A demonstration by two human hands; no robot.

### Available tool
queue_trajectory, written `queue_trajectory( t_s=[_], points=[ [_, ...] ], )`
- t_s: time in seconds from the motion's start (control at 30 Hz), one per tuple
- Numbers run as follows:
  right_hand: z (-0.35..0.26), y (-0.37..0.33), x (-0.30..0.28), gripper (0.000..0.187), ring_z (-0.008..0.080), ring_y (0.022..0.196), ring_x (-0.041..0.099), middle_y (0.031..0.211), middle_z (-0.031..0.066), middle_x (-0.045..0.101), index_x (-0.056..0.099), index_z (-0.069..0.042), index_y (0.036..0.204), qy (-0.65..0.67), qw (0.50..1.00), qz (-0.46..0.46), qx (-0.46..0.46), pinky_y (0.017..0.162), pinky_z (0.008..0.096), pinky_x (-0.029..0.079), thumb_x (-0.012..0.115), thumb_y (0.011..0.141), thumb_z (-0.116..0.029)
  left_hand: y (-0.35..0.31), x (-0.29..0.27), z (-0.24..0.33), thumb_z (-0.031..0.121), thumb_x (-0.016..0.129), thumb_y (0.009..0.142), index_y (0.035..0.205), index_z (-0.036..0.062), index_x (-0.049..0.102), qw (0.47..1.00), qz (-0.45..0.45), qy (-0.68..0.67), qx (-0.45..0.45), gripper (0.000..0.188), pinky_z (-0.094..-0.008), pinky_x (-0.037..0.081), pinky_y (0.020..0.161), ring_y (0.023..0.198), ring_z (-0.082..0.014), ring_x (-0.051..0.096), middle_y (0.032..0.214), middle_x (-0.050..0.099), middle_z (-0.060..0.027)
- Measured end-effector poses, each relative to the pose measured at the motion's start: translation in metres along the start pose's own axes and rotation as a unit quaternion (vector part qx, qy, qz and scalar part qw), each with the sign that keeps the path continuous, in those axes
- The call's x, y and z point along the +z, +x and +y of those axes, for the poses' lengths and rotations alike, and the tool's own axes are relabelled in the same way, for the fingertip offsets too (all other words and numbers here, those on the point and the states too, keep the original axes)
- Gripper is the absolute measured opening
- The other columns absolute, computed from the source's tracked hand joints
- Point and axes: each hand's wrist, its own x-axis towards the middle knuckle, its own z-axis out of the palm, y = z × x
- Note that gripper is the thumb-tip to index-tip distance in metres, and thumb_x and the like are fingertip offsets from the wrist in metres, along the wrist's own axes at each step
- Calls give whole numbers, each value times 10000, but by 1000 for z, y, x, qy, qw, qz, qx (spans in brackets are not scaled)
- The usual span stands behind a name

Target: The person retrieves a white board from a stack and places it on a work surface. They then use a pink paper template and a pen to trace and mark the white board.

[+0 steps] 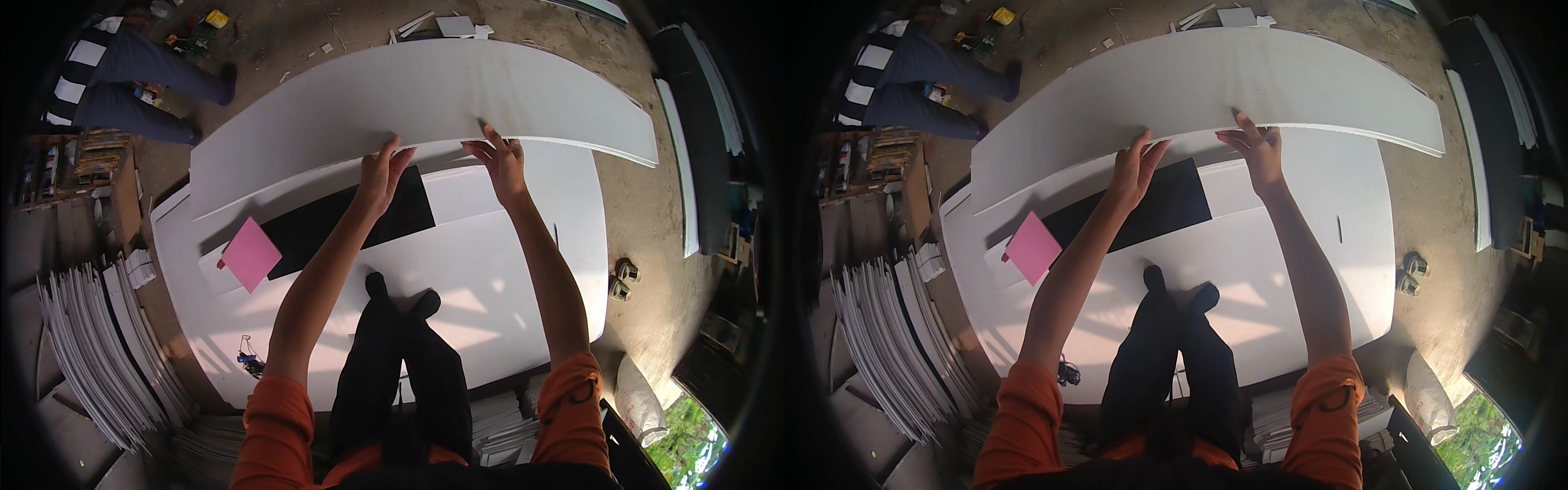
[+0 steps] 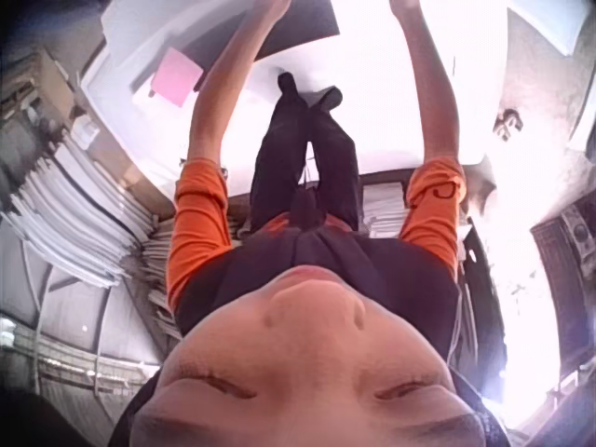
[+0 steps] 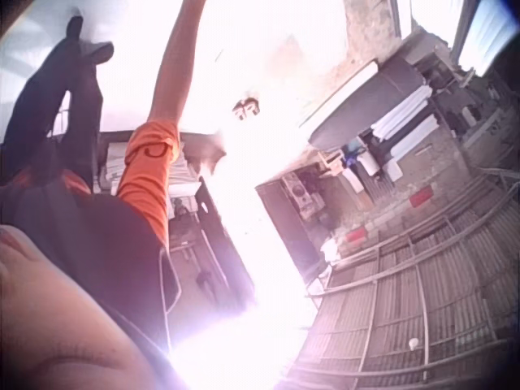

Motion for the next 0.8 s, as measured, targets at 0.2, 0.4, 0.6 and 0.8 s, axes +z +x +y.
queue_trajectory(
  t_s=[0.2,0.4,0.6,0.8],
  points=[
    [175,108,-69,310,290,793,610,912,142,531,327,57,890,13,1000,3,14,808,391,505,574,818,-116,128,-120,-109,132,568,825,1033,-6,427,1000,-5,2,24,287,-259,494,859,891,-132,542,980,460,-52],
    [312,180,-138,310,298,861,588,983,178,524,453,98,978,18,997,-23,73,836,374,495,570,824,-145,211,-218,-203,92,523,847,1032,-62,402,999,-10,-37,-7,270,-264,482,892,981,-224,519,1040,448,-122],
    [362,206,-178,374,275,799,593,912,175,550,458,85,1064,-12,991,49,128,790,363,511,548,836,-198,232,-222,-229,53,530,833,1052,-50,402,996,64,-39,-51,275,-271,499,862,912,-189,502,999,417,-93],
    [346,130,-252,269,128,546,571,752,85,580,528,-25,1059,-304,941,87,121,488,232,464,478,869,-209,170,-227,-238,250,570,807,1249,-3,284,953,134,234,-137,584,-337,374,916,1028,-210,476,1139,438,-117]
  ],
)
